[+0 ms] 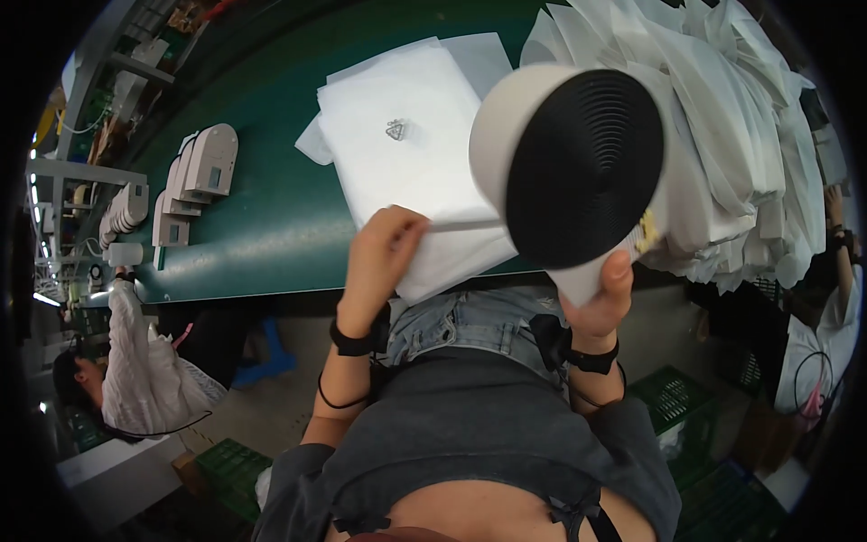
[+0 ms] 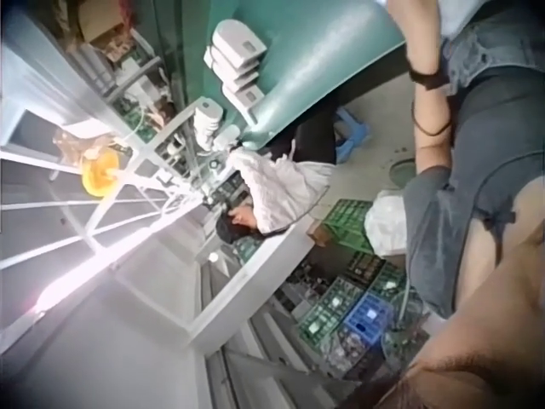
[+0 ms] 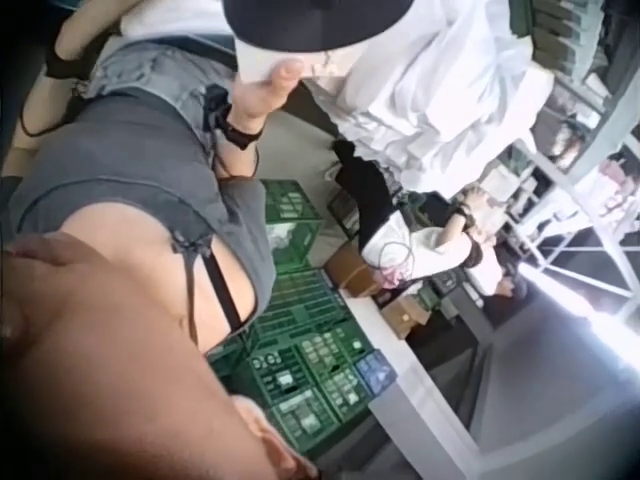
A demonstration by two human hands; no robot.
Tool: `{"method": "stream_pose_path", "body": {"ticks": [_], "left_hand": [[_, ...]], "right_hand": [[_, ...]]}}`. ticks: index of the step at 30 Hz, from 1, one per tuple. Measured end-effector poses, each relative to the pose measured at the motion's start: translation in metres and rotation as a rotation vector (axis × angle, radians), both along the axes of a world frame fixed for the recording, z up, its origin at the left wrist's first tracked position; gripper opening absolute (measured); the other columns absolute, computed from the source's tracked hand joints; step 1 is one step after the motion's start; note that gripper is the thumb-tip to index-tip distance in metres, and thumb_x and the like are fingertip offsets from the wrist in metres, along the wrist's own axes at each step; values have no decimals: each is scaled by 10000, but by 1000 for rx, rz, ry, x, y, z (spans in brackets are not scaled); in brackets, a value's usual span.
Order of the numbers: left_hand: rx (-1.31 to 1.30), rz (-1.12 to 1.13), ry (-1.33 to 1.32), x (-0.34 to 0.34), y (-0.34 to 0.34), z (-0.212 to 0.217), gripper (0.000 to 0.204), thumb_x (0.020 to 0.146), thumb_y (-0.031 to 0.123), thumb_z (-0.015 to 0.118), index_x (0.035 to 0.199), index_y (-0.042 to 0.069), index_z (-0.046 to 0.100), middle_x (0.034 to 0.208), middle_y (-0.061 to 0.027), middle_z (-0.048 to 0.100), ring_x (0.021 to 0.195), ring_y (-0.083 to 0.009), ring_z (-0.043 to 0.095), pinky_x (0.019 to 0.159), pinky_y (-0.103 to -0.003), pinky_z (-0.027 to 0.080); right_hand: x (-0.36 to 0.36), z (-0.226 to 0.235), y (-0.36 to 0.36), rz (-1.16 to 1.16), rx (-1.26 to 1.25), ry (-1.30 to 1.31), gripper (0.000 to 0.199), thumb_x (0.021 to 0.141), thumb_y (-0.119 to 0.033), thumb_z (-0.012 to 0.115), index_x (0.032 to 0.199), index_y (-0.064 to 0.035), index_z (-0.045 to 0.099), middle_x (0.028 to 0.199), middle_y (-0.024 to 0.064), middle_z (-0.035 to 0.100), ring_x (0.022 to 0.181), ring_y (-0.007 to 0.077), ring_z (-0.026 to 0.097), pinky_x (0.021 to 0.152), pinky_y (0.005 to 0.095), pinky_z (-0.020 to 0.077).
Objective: The person picks up a speaker, turns it over to inspect it, and slides it into a plastic bag. They then place the bagged speaker onto a stack and repeat the process with another speaker.
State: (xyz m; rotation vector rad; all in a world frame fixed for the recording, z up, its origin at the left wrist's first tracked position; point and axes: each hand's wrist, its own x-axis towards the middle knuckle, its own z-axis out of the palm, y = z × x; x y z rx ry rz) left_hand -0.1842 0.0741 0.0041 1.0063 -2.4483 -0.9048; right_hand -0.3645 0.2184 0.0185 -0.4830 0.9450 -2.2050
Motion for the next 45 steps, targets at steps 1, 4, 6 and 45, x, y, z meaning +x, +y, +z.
{"method": "stream_pose_path", "body": {"ticks": [1, 4, 6, 45], "left_hand": [[234, 113, 83, 4, -4, 9, 135, 724, 64, 629, 848, 35, 584, 846, -54, 557, 847, -226, 529, 710, -306, 431], [521, 206, 200, 6, -13, 9, 125, 745, 73, 622, 856, 36, 579, 805, -49, 550, 793, -210, 535, 680, -281, 440], [609, 169, 270, 5, -18, 4, 101, 774, 87, 611, 851, 34, 575, 780, -45, 544, 755, -174, 535, 664, -258, 437], [899, 209, 1015, 31, -21, 28, 325, 918, 182, 434, 1164, -30, 447, 1182, -139, 499, 1066, -217, 498, 931, -363, 391]], "right_hand": [[-1, -2, 2, -1, 6, 1, 701, 850, -577, 342, 1317, -54, 339, 1202, 129, 503, 969, 315, 533, 793, 429, 419], [-6, -11, 6, 280, -31, -24, 706, 846, -580, 346, 1314, -53, 339, 1180, 138, 513, 948, 304, 537, 756, 390, 424], [-6, -16, 9, 289, -4, -35, 710, 842, -583, 351, 1314, -52, 339, 1177, 145, 514, 949, 302, 538, 747, 382, 426], [2, -3, 5, 475, 167, 229, 583, 838, -275, 592, 1293, -2, 351, 1246, 117, 473, 1107, 196, 487, 936, 305, 392]]}}
